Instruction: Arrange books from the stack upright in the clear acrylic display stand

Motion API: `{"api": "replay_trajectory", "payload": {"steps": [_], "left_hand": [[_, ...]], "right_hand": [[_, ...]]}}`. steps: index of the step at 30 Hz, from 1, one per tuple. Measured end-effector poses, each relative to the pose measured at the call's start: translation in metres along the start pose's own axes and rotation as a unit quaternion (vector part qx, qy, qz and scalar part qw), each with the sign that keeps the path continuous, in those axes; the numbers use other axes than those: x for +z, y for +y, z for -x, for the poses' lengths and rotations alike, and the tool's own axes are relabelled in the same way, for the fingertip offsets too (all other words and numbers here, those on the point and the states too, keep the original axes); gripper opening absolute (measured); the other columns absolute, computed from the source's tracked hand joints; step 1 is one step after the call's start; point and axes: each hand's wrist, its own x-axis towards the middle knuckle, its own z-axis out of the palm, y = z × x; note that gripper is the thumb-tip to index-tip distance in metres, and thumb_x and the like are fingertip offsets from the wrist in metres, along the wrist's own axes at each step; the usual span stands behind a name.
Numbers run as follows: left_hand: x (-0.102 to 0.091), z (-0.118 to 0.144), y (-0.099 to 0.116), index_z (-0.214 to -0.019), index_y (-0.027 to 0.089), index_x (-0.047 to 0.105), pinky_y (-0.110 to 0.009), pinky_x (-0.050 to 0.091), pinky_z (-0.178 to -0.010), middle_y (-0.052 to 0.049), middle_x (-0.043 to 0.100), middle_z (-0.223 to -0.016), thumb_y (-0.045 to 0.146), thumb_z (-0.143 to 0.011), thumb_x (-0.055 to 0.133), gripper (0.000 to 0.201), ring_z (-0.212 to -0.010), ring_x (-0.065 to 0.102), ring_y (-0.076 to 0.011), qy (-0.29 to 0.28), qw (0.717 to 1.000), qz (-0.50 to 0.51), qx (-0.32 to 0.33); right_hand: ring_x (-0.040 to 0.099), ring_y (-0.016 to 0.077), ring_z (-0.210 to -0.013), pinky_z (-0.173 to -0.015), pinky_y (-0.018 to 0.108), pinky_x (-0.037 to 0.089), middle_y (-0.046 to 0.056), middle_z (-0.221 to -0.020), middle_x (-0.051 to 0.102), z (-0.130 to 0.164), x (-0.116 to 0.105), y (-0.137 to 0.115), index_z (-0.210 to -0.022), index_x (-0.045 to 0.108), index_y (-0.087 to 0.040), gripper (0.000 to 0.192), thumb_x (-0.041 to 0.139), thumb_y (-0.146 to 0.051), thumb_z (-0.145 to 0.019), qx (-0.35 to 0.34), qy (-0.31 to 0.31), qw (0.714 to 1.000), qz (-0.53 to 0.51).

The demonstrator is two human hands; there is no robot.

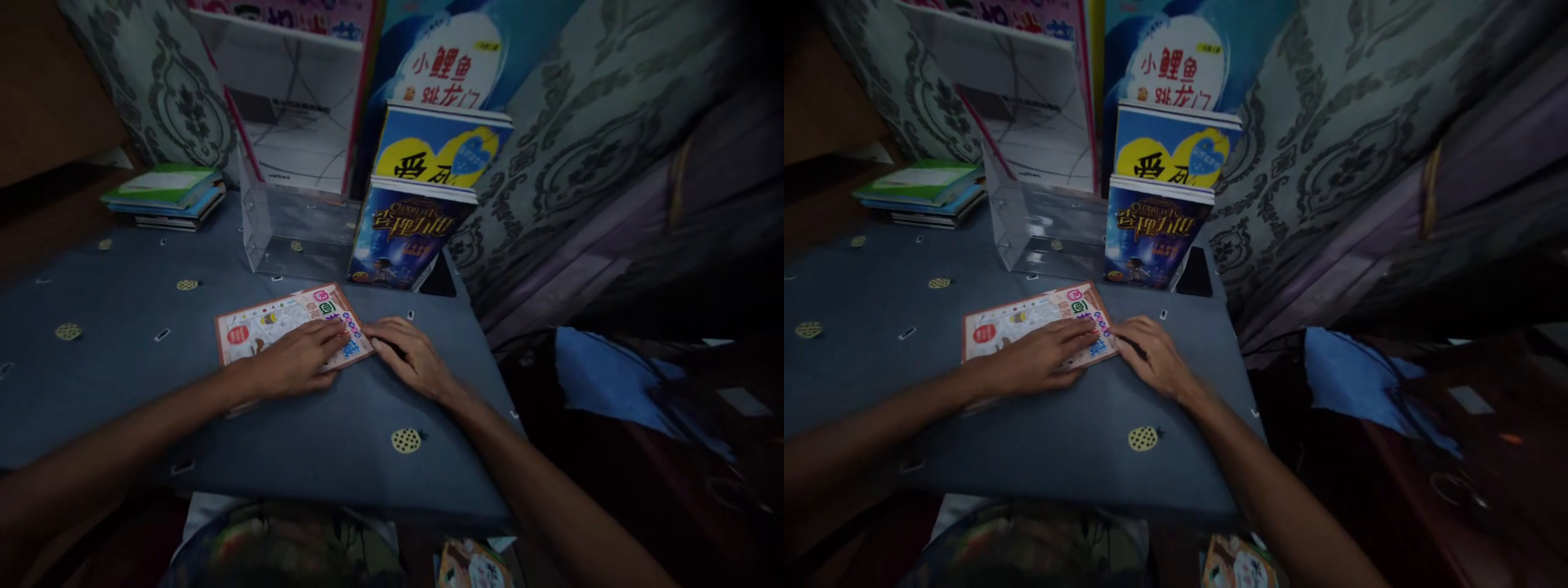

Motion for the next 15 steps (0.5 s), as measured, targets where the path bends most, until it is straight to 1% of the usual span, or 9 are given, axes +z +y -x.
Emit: {"api": "replay_trajectory", "payload": {"steps": [3, 6, 8, 10, 13, 15], "left_hand": [[-0.017, 0.015, -0.01, -0.149, 0.02, 0.044, -0.044, 0.035, -0.12, -0.014, 0.043, -0.158, 0.026, -0.093, 0.053, 0.057, -0.146, 0.041, -0.0274, -0.06, 0.996, 0.047, 0.044], [-0.027, 0.025, -0.017, -0.153, 0.024, 0.04, -0.045, 0.032, -0.122, -0.01, 0.039, -0.161, 0.025, -0.095, 0.051, 0.058, -0.149, 0.037, -0.0241, -0.087, 0.992, 0.084, 0.042], [-0.027, 0.027, -0.019, -0.153, 0.024, 0.04, -0.046, 0.031, -0.123, -0.009, 0.04, -0.161, 0.024, -0.095, 0.052, 0.059, -0.149, 0.036, -0.0239, -0.086, 0.991, 0.098, 0.033], [-0.024, 0.028, -0.019, -0.152, 0.025, 0.042, -0.048, 0.03, -0.123, -0.008, 0.041, -0.16, 0.024, -0.094, 0.053, 0.058, -0.149, 0.036, -0.0242, -0.079, 0.991, 0.107, 0.025], [-0.019, 0.027, -0.019, -0.15, 0.026, 0.044, -0.051, 0.031, -0.122, -0.008, 0.042, -0.159, 0.024, -0.093, 0.054, 0.058, -0.148, 0.038, -0.0249, -0.067, 0.991, 0.117, 0.019], [-0.018, 0.027, -0.019, -0.15, 0.027, 0.045, -0.051, 0.032, -0.122, -0.007, 0.043, -0.159, 0.024, -0.093, 0.055, 0.058, -0.147, 0.039, -0.0248, -0.063, 0.99, 0.124, 0.017]], "right_hand": [[0.066, 0.0238, -0.111, -0.096, 0.048, 0.055, 0.012, -0.112, 0.076, 0.002, -0.001, 0.003, -0.119, 0.071, -0.02, 0.027, 0.052, -0.029, -0.102, -0.019, -0.033, 0.999, -0.031], [0.065, 0.025, -0.114, -0.097, 0.049, 0.054, 0.012, -0.115, 0.075, 0.001, 0.003, 0.004, -0.119, 0.071, -0.02, 0.031, 0.064, -0.04, -0.096, -0.05, -0.066, 0.995, -0.048], [0.065, 0.0254, -0.114, -0.097, 0.048, 0.055, 0.012, -0.115, 0.074, 0.002, 0.005, 0.003, -0.119, 0.071, -0.019, 0.038, 0.07, -0.044, -0.091, -0.067, -0.086, 0.993, -0.041], [0.065, 0.0257, -0.114, -0.097, 0.048, 0.056, 0.013, -0.117, 0.074, 0.003, 0.005, 0.001, -0.118, 0.071, -0.017, 0.039, 0.072, -0.044, -0.089, -0.081, -0.104, 0.991, -0.015], [0.065, 0.0248, -0.112, -0.095, 0.046, 0.057, 0.012, -0.117, 0.074, 0.004, 0.004, -0.003, -0.116, 0.071, -0.016, 0.031, 0.068, -0.038, -0.094, -0.103, -0.123, 0.986, 0.036], [0.066, 0.0232, -0.109, -0.093, 0.043, 0.059, 0.01, -0.113, 0.075, 0.004, 0.003, -0.008, -0.114, 0.071, -0.017, 0.024, 0.062, -0.032, -0.097, -0.11, -0.132, 0.983, 0.071]]}}
